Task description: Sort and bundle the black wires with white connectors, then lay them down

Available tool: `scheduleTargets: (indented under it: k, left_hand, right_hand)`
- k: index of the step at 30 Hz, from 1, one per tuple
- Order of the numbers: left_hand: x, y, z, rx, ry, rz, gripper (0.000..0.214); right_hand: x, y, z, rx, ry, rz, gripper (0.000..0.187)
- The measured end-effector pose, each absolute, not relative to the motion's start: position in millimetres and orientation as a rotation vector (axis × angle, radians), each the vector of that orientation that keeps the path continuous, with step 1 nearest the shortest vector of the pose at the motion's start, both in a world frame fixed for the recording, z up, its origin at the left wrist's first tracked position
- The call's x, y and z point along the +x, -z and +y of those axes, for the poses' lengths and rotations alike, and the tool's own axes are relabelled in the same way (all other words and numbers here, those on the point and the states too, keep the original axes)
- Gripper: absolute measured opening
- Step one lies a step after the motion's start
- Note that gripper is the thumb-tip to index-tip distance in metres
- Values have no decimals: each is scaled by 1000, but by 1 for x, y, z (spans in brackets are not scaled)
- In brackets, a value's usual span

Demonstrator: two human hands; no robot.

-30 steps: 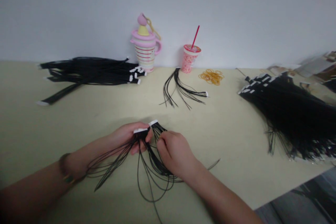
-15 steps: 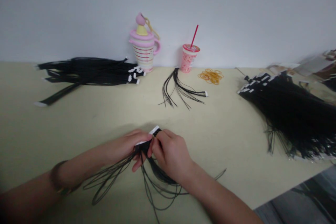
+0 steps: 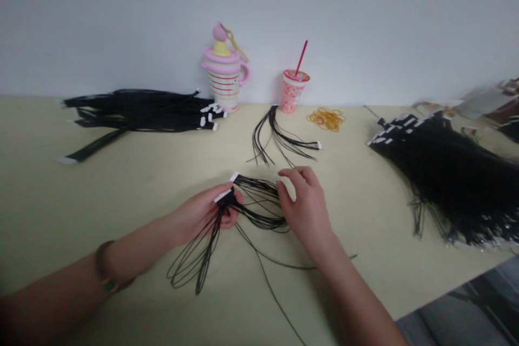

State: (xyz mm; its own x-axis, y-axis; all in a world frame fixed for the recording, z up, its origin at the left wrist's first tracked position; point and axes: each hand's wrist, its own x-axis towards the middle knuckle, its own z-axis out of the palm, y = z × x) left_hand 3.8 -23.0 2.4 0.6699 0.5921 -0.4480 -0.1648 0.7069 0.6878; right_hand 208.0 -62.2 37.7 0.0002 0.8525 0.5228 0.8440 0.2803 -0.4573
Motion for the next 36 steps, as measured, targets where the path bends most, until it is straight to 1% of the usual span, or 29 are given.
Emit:
scheduleTargets:
  k: [2, 3, 4, 6, 9, 12, 17, 20, 25, 28, 31, 34, 36]
  left_hand:
    - [3, -1, -22, 613, -449, 717, 35]
    - [3, 0, -22, 598, -455, 710, 35]
    - [3, 1, -22, 588, -469, 699, 34]
    - [4, 2, -23, 571, -506, 684, 32]
    - [6, 3, -23, 544, -533, 690, 31]
    - [6, 4, -23, 515, -531, 668, 32]
    - [5, 4, -21, 498, -532, 638, 32]
    - [5, -1, -22, 500, -537, 654, 32]
    - [5, -4, -22, 516, -549, 650, 33]
    - [4, 0, -21, 520, -540, 622, 33]
    - [4, 2, -20, 538, -537, 619, 33]
    - [4, 2, -20, 544, -543, 633, 32]
    - [3, 1, -20, 537, -545, 631, 31]
  right_hand:
    - [201, -41, -67, -1420, 82, -1762, 13]
    - [195, -42, -70, -1348, 47, -1778, 10]
    - [189, -42, -74, -1272, -40, -1824, 5]
    - [176, -38, -82, -1177, -255, -1964, 5]
    - [166, -29, -88, -1250, -390, -2108, 9]
    - [166, -25, -87, -1359, -388, -2135, 14]
    - [170, -28, -85, -1458, -316, -2081, 18]
    - [171, -28, -84, -1544, -299, -2127, 14]
    - [173, -28, -83, -1491, -470, -2099, 12]
    - [174, -33, -83, -1476, -508, -2019, 10]
    - [173, -38, -83, -1454, -694, -1994, 12]
    - [173, -41, -82, -1397, -1027, -1976, 20]
    - [177, -44, -81, -1374, -1148, -1909, 25]
